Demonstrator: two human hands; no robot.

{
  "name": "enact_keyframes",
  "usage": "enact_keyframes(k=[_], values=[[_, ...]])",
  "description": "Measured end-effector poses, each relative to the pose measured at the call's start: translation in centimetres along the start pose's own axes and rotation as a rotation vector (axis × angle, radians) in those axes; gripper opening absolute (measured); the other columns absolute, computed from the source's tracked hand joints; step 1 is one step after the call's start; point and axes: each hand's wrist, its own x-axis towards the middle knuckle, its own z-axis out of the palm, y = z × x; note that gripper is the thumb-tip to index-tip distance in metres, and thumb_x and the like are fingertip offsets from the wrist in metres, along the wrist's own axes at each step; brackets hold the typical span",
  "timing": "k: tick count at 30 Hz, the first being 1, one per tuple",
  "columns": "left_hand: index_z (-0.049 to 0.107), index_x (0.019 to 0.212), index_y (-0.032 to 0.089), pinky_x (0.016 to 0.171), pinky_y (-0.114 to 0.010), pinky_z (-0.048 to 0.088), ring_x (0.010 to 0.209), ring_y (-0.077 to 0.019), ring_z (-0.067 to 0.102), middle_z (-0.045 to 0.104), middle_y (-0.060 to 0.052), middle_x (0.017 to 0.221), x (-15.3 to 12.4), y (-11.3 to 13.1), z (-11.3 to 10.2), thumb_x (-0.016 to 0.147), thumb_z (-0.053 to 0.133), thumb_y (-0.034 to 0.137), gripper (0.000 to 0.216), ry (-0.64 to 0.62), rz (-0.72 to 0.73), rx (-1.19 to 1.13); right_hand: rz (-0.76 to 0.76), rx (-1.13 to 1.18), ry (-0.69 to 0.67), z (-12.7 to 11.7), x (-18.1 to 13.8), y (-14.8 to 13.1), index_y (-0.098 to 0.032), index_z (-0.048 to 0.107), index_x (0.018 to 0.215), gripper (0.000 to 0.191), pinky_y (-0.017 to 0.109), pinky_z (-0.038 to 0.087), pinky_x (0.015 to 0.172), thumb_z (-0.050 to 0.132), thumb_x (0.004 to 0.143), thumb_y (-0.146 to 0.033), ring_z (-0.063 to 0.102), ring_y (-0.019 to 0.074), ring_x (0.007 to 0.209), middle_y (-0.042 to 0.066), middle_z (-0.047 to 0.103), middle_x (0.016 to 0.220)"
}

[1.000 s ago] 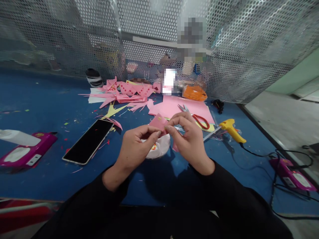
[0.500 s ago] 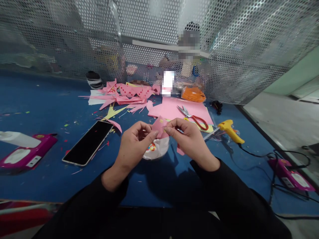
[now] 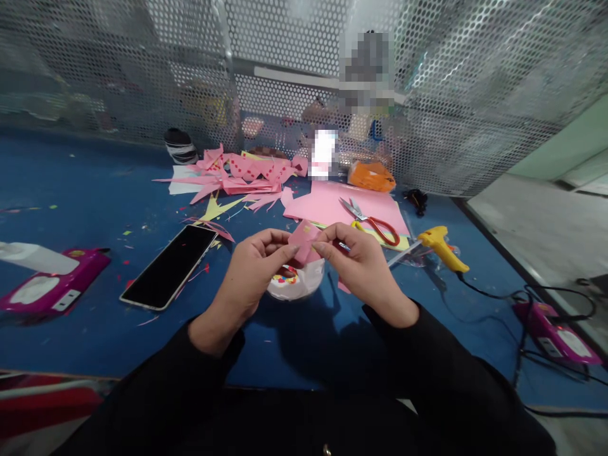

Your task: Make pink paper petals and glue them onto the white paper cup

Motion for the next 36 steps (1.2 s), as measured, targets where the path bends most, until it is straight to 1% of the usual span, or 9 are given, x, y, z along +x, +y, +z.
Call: enact_keyframes(k=[4, 7, 10, 12, 13, 16, 19, 27, 36], values=[[0.076, 0.082, 0.016, 0.058, -0.019, 0.052, 0.063, -0.011, 0.064, 0.073, -0.001, 0.073, -0.2, 0.0, -0.3, 0.071, 0.084, 0.037, 0.026, -0.062, -0.004, 0.055, -0.039, -0.031, -0.036, 0.0, -0.1, -0.1, -0.02, 0.061, 0.076, 0.016, 0.029, 0.038, 0.062, 0.06, 0.09, -0.027, 0.052, 0.0139, 0.066, 0.0, 0.062, 0.07], [0.079, 0.076, 0.017, 0.058, -0.019, 0.05, 0.062, -0.0104, 0.061, 0.074, -0.003, 0.072, -0.2, 0.0, -0.5, 0.075, 0.081, 0.04, 0.023, -0.074, 0.019, 0.109, -0.075, -0.014, -0.03, 0.1, -0.2, -0.2, -0.02, 0.061, 0.075, 0.016, 0.03, 0.04, 0.063, 0.062, 0.09, -0.026, 0.052, 0.0141, 0.066, -0.001, 0.061, 0.071], [0.081, 0.076, 0.02, 0.057, -0.019, 0.05, 0.06, -0.0099, 0.06, 0.075, -0.002, 0.071, -0.2, -0.2, -0.6, 0.076, 0.081, 0.04, 0.02, -0.061, 0.031, 0.108, -0.138, 0.052, 0.043, 0.6, -0.3, -0.1, -0.02, 0.063, 0.075, 0.013, 0.032, 0.046, 0.075, 0.065, 0.088, -0.021, 0.062, 0.0176, 0.084, 0.003, 0.067, 0.086], [0.082, 0.077, 0.021, 0.058, -0.019, 0.05, 0.061, -0.0106, 0.061, 0.076, -0.003, 0.073, -0.3, -0.2, -0.5, 0.076, 0.081, 0.039, 0.018, -0.055, 0.029, 0.093, -0.154, 0.072, 0.122, 1.1, -0.4, -0.1, -0.021, 0.065, 0.075, 0.012, 0.035, 0.048, 0.085, 0.066, 0.086, -0.019, 0.065, 0.0205, 0.099, 0.006, 0.069, 0.098], [0.082, 0.078, 0.021, 0.058, -0.02, 0.05, 0.062, -0.0113, 0.062, 0.076, -0.003, 0.073, -0.3, -0.2, -0.4, 0.076, 0.081, 0.038, 0.017, -0.054, 0.028, 0.087, -0.146, 0.073, 0.16, 1.4, -0.4, 0.0, -0.021, 0.066, 0.075, 0.011, 0.036, 0.048, 0.088, 0.067, 0.086, -0.018, 0.065, 0.0212, 0.103, 0.006, 0.069, 0.1], [0.082, 0.077, 0.021, 0.058, -0.02, 0.05, 0.065, -0.0128, 0.064, 0.077, -0.004, 0.073, -0.3, -0.2, -0.2, 0.074, 0.082, 0.038, 0.017, -0.04, 0.031, 0.067, -0.103, 0.093, 0.244, 2.1, -0.6, 0.0, -0.022, 0.068, 0.076, 0.01, 0.039, 0.048, 0.093, 0.068, 0.086, -0.02, 0.065, 0.0213, 0.102, 0.006, 0.07, 0.101], [0.082, 0.076, 0.021, 0.058, -0.02, 0.05, 0.065, -0.013, 0.064, 0.077, -0.004, 0.073, -0.3, 0.0, -0.1, 0.074, 0.082, 0.037, 0.016, -0.045, 0.032, 0.067, -0.076, 0.117, 0.284, 2.6, -0.7, 0.0, -0.022, 0.069, 0.078, 0.007, 0.039, 0.049, 0.094, 0.07, 0.084, -0.021, 0.066, 0.0211, 0.101, 0.006, 0.07, 0.101], [0.082, 0.075, 0.02, 0.06, -0.022, 0.05, 0.065, -0.0133, 0.063, 0.076, -0.003, 0.072, -0.4, -0.1, -0.2, 0.076, 0.08, 0.039, 0.018, -0.05, 0.053, 0.082, -0.039, 0.151, 0.322, 3.2, -0.9, -0.2, -0.022, 0.067, 0.077, 0.007, 0.039, 0.049, 0.092, 0.07, 0.084, -0.02, 0.065, 0.02, 0.1, 0.005, 0.071, 0.1], [0.079, 0.068, 0.019, 0.061, -0.024, 0.048, 0.062, -0.0128, 0.06, 0.073, -0.003, 0.069, -0.4, 0.0, 0.0, 0.072, 0.082, 0.041, 0.023, -0.041, 0.071, 0.088, 0.025, 0.21, 0.35, 3.7, -0.9, -0.2, -0.022, 0.066, 0.076, 0.008, 0.039, 0.049, 0.092, 0.071, 0.083, -0.023, 0.064, 0.0196, 0.099, 0.004, 0.069, 0.1]])
